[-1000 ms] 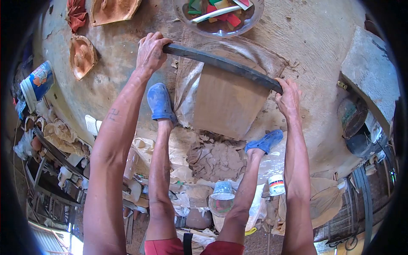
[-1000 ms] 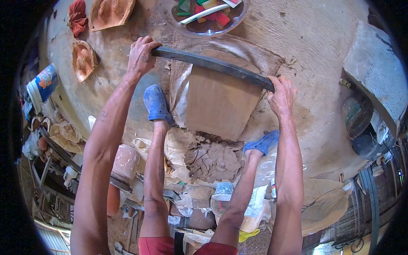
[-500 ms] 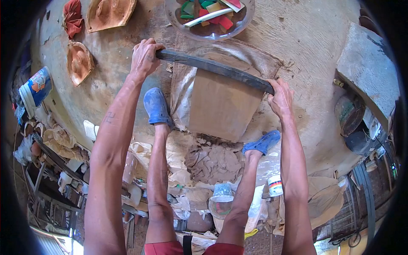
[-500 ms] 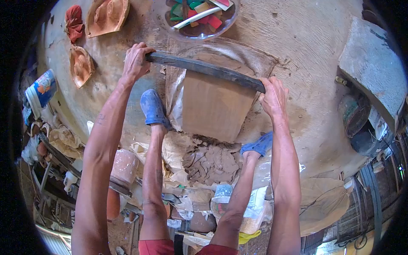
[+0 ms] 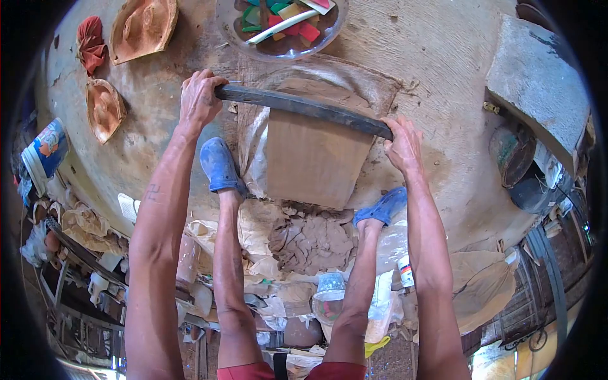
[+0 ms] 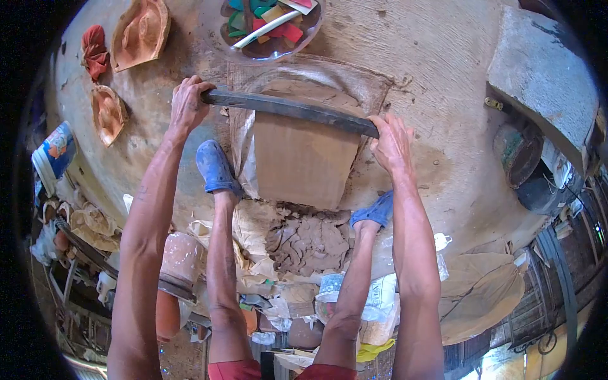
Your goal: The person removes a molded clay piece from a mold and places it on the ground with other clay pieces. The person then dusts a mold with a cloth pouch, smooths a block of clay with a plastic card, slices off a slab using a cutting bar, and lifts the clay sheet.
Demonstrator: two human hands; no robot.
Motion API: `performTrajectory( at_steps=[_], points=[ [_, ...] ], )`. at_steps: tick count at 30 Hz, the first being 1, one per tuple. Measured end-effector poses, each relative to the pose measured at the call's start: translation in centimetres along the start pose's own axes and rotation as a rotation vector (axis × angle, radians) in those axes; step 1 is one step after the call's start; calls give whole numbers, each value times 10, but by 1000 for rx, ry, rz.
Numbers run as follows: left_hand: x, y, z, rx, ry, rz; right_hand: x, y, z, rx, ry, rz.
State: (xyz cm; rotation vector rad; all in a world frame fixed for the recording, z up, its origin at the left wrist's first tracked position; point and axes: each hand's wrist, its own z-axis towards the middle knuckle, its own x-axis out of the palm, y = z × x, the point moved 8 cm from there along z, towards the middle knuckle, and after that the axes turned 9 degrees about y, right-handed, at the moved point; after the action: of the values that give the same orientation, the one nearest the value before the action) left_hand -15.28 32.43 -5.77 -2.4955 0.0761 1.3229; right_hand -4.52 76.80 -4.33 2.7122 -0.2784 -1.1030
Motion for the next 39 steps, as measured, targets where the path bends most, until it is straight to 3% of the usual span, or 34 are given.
performTrajectory(
  at_steps=[9,17,26,39],
  points=[
    [0,-4,0,36,-39,1,4,0,-7,20,-6,-11],
    [-3,-7,2,46,-52,41,11,0,-26,3,-171,77],
    [9,-5,-7,4,40,45,26,-15,-1,99,52,-109],
    [46,-15,-64,3,82,-51,62,-15,-44,83,127,-110]
  ],
)
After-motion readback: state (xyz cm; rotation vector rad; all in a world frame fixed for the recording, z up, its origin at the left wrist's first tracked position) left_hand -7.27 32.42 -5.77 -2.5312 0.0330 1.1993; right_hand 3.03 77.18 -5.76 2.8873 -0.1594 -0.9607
